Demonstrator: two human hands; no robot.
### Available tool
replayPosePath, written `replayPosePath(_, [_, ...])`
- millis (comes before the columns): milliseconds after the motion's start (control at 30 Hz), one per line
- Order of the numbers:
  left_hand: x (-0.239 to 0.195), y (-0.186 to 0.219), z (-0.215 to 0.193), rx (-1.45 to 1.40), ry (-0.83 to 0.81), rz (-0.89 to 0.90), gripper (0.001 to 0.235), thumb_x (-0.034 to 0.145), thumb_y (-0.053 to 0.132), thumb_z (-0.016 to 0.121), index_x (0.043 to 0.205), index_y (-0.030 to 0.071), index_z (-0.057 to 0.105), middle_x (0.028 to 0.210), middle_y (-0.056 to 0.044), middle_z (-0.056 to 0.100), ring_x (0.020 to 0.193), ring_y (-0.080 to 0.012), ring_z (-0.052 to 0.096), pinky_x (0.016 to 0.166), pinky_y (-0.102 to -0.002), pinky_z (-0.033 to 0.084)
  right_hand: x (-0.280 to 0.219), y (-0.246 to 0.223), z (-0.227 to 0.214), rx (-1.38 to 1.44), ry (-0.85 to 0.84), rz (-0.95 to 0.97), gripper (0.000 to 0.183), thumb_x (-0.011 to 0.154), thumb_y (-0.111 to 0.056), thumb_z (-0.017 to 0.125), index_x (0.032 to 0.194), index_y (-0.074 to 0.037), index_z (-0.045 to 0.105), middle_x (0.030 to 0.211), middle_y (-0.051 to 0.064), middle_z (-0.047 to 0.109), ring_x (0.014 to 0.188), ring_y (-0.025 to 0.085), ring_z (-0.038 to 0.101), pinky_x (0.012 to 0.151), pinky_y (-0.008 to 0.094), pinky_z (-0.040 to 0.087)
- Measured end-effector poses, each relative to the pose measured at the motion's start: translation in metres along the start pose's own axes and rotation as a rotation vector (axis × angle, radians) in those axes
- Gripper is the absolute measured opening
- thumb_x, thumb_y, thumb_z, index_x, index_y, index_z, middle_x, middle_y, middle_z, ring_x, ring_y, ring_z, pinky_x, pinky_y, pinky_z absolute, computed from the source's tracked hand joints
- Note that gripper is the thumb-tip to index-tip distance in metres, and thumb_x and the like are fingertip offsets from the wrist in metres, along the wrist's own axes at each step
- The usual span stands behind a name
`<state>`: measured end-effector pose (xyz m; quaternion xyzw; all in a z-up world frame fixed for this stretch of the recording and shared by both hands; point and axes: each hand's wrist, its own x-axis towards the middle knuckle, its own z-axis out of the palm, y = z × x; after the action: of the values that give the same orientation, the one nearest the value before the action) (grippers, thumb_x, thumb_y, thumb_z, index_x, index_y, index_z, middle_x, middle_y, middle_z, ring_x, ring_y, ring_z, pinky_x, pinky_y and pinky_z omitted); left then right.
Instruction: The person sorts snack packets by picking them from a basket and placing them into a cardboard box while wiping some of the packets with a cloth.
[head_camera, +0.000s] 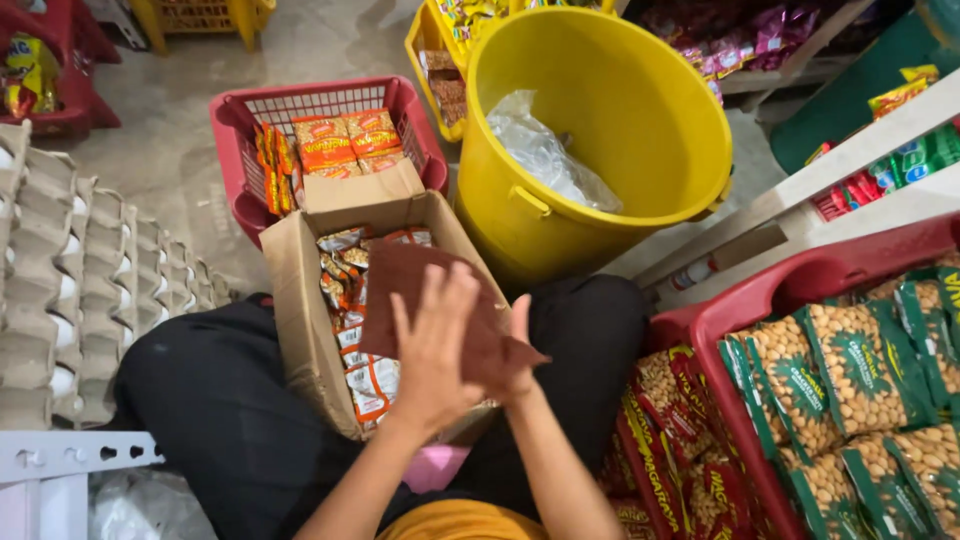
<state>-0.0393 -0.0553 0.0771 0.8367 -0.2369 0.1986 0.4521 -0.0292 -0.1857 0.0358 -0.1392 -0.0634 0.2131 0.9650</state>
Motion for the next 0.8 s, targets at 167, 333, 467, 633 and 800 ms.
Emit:
replayPosePath(167, [-0.030,-0.015,0.006,0.084,-0.357,0.123,0.109,0.058,0.022,0.082,0.157,0.012,0.036,0.167,-0.009,0.034,0.157,-0.0298,0.027,0.121,-0.068,0.013,-0.009,-0.028,-0.016,-0.070,-0.112,-0.009,0.099,0.100,-0.084,0.033,0.156,-0.003,0.045,0.152,0.018,0.054,0.138,0.033,0.051,0.121,0.048,0.035])
replayPosePath(333, [-0.029,-0.027,0.004,0.025,-0.252,0.072,0.113,0.058,0.022,0.087,0.158,0.012,0.036,0.168,-0.010,0.035,0.156,-0.0319,0.030,0.121,-0.060,0.020,-0.002,-0.023,-0.052,-0.573,0.258,-0.070,0.085,0.101,-0.068,0.047,0.155,-0.002,0.042,0.154,0.012,0.053,0.144,0.027,0.052,0.126,0.045,0.039])
replayPosePath(467, [-0.014,-0.011,0.004,-0.456,0.127,-0.137,0.108,0.069,0.006,0.080,0.161,0.006,0.025,0.166,-0.018,0.030,0.152,-0.0356,0.028,0.123,-0.050,0.022,-0.019,0.014,-0.164,-0.675,0.316,0.083,0.092,0.098,-0.075,0.024,0.160,-0.008,0.033,0.130,0.034,0.043,0.110,0.039,0.038,0.096,0.053,0.028])
replayPosePath(633, [-0.016,-0.026,0.005,-0.765,0.173,-0.374,0.095,0.076,-0.004,0.074,0.159,0.006,0.030,0.156,-0.015,0.046,0.140,-0.0243,0.048,0.118,-0.038,0.038,-0.001,0.006,-0.025,-0.638,0.057,-0.051,0.105,0.083,-0.085,0.020,0.167,-0.022,0.018,0.168,0.006,0.036,0.148,0.020,0.042,0.123,0.036,0.031])
replayPosePath(800, [-0.026,-0.073,-0.022,-0.878,0.213,-0.587,0.056,0.086,-0.005,0.071,0.141,-0.001,0.058,0.124,-0.011,0.070,0.104,-0.0169,0.067,0.091,-0.031,0.057,-0.002,-0.030,-0.027,-1.186,0.287,-0.454,0.076,0.095,-0.027,0.071,0.156,0.004,0.037,0.159,0.017,0.044,0.147,0.027,0.041,0.119,0.042,0.036])
